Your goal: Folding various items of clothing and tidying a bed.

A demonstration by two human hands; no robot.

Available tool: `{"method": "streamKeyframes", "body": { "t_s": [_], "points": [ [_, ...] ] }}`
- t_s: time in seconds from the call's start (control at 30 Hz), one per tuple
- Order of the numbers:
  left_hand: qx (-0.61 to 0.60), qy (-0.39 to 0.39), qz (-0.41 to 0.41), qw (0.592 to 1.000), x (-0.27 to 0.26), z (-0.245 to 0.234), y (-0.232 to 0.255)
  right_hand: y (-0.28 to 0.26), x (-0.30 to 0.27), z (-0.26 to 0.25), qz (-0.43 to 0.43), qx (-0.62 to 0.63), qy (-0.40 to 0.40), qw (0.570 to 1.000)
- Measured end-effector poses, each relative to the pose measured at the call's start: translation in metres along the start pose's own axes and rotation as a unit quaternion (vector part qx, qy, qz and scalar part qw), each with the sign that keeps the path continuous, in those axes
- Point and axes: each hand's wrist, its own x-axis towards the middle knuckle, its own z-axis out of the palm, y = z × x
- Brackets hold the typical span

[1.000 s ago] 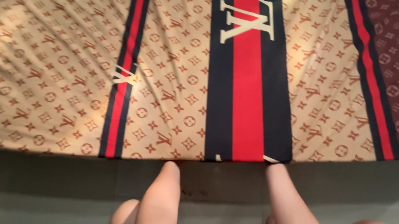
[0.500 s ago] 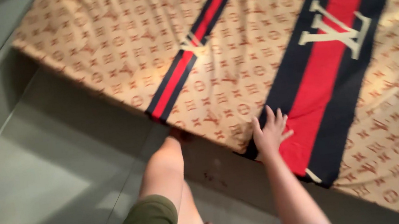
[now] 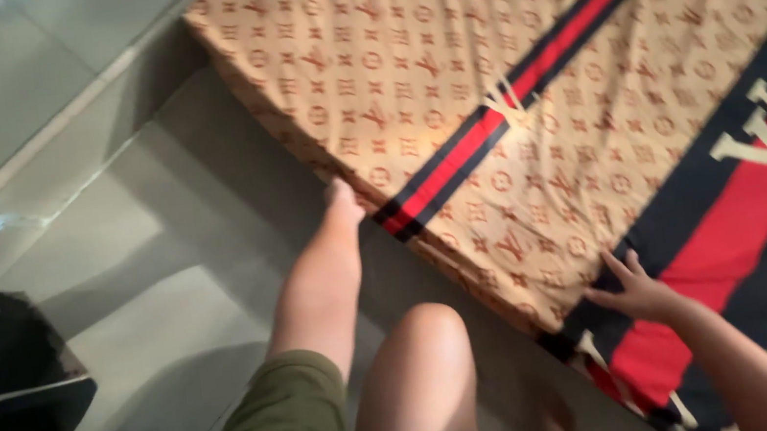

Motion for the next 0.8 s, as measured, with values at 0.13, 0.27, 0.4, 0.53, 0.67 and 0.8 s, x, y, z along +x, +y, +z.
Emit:
{"method": "streamKeyframes", "body": {
  "t_s": [0.13,0.27,0.4,0.53,0.67,0.8],
  "points": [
    [0.219,0.114,0.158,0.956,0.007,0.002,0.0,-0.005,0.001,0.015,-0.002,0.041,0.045,0.998],
    [0.364,0.141,0.169,0.905,0.002,-0.025,0.007,-0.046,-0.005,0.015,0.047,-0.012,0.066,0.997],
    [0.347,0.108,0.132,0.922,0.011,-0.012,-0.003,-0.046,0.017,0.01,0.039,-0.085,0.087,0.992],
    [0.009,-0.06,0.11,0.992,0.023,0.001,-0.001,-0.103,0.037,0.014,-0.024,-0.128,0.2,0.971],
    [-0.129,-0.123,0.045,0.983,0.052,-0.005,0.059,-0.201,0.055,0.0,-0.061,-0.041,0.31,0.948],
    [-0.088,-0.127,0.006,0.988,0.051,-0.004,0.151,-0.284,0.091,-0.034,-0.149,-0.046,0.293,0.943]
  ]
}}
